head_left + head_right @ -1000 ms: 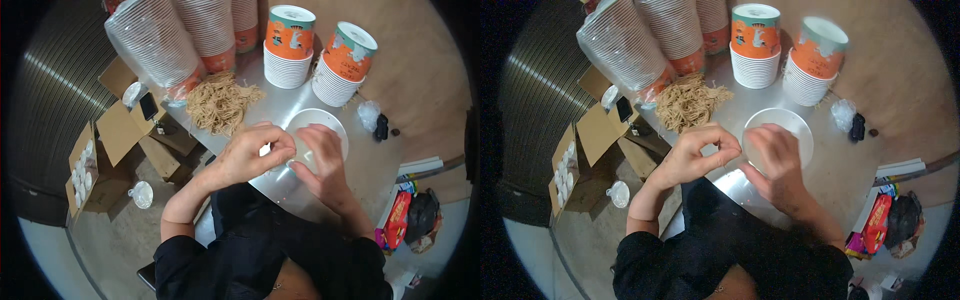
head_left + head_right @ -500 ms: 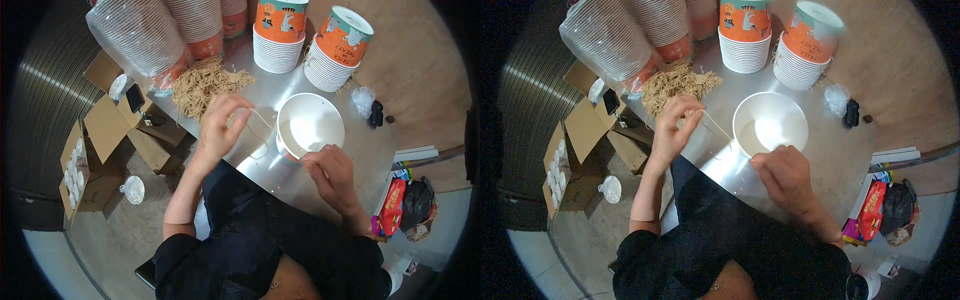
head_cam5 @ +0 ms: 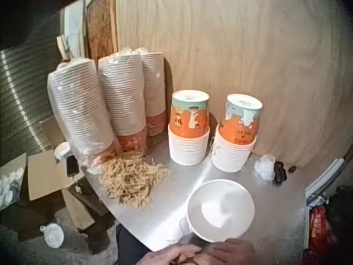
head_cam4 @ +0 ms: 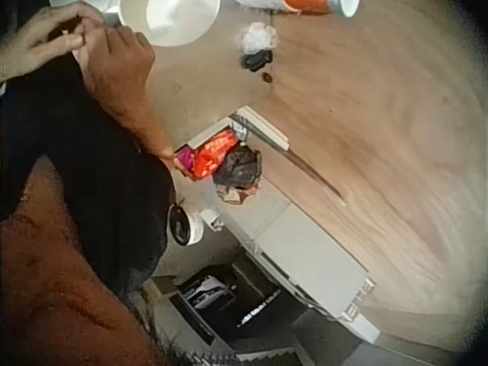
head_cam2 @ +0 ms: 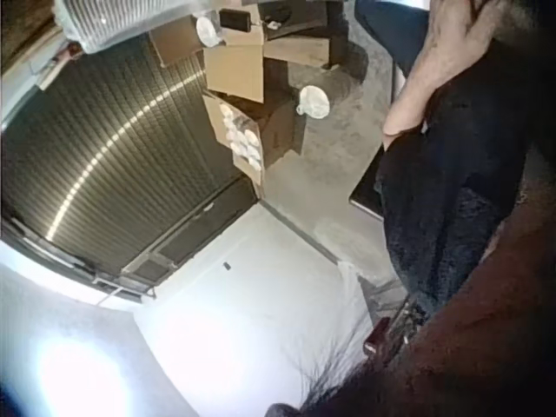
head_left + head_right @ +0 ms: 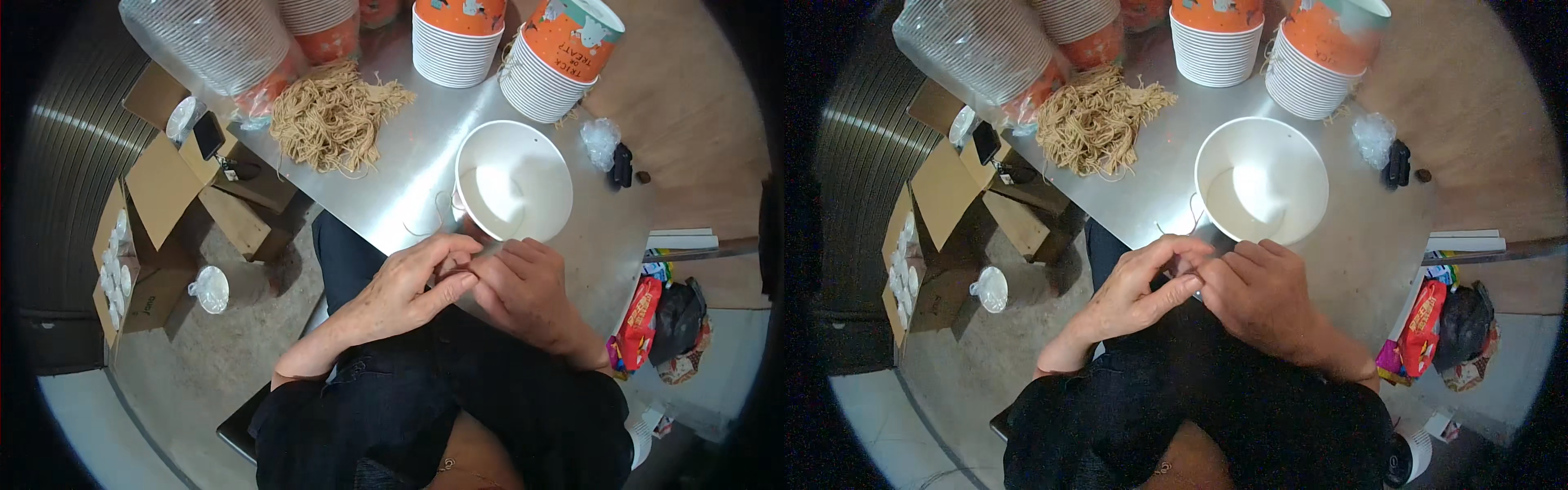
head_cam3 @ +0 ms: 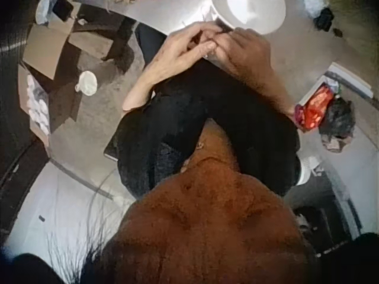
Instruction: The person threads strings through the rim holes of paper bowls by hand, ties the strings, and stacks the bowls on the table.
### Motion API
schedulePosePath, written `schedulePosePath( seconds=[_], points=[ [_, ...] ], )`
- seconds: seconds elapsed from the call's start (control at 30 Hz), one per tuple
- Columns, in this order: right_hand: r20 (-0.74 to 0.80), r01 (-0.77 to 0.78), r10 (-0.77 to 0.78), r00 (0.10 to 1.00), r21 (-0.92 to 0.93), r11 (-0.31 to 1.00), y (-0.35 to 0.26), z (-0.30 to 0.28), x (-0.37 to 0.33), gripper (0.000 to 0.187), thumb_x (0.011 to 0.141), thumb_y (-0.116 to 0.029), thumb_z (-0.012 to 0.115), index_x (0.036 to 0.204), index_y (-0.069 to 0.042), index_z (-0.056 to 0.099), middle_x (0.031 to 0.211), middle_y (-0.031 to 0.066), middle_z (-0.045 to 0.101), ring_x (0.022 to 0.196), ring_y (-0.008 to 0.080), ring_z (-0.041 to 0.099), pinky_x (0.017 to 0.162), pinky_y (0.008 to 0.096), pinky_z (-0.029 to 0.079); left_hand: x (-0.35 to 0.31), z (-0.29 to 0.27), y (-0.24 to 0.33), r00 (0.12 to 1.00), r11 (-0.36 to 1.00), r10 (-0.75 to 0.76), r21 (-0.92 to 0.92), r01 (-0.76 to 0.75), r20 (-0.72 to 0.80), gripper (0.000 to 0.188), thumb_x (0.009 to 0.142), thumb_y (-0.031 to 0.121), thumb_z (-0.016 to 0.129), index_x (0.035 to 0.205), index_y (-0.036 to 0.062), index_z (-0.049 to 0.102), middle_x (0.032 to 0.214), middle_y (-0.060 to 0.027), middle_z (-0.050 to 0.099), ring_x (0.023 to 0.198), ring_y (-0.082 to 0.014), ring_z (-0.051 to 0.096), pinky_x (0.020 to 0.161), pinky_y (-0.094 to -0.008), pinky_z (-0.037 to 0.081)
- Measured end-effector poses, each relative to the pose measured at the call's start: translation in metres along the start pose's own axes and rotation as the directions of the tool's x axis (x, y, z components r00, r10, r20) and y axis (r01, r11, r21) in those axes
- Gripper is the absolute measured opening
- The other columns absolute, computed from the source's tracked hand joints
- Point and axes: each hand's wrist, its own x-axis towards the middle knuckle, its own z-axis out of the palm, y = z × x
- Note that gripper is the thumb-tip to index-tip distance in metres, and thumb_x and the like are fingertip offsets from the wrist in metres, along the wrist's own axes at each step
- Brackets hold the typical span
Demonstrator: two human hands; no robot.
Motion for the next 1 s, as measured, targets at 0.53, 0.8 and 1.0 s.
schedulePosePath(
  seconds=[0.53, 0.8, 1.0],
  points=[
    [0.002, -0.249, 0.255, 0.967, 0.223, 0.942, 0.002, -0.023, -0.011, 0.031, 0.083, -0.003, 0.080, 0.112, -0.006, 0.068, 0.088, 0.0091, 0.069, 0.078, 0.0269, 0.068, 0.066, 0.0399, 0.053, -0.006, 0.011, -0.022, 0.995, 0.907, -0.101, -0.410, 0.093, 0.004, 0.015, 0.106, 0.019, 0.067, 0.107, 0.0043, 0.068, 0.090, 0.0049, 0.062, 0.075, -0.0009, 0.051, 0.064, -0.0194, 0.041],
    [-0.056, -0.107, 0.129, 0.990, 0.295, 0.949, 0.003, -0.002, -0.015, 0.026, 0.084, 0.000, 0.077, 0.108, -0.005, 0.069, 0.093, 0.0095, 0.069, 0.081, 0.0278, 0.068, 0.068, 0.0400, 0.055, -0.001, 0.017, -0.015, 0.993, 0.882, -0.113, -0.457, 0.118, 0.038, 0.009, 0.105, 0.013, 0.067, 0.106, 0.0042, 0.067, 0.081, 0.0085, 0.054, 0.072, 0.0000, 0.045, 0.061, -0.0205, 0.037],
    [-0.049, -0.107, 0.126, 0.991, 0.287, 0.952, 0.010, -0.002, -0.018, 0.020, 0.081, 0.000, 0.077, 0.098, -0.005, 0.067, 0.092, 0.0073, 0.069, 0.077, 0.0272, 0.065, 0.065, 0.0394, 0.054, 0.001, 0.021, -0.018, 0.991, 0.884, -0.132, -0.448, 0.132, 0.031, 0.010, 0.104, 0.014, 0.069, 0.107, 0.0043, 0.068, 0.085, 0.0069, 0.058, 0.073, -0.0003, 0.048, 0.063, -0.0196, 0.039]
  ],
)
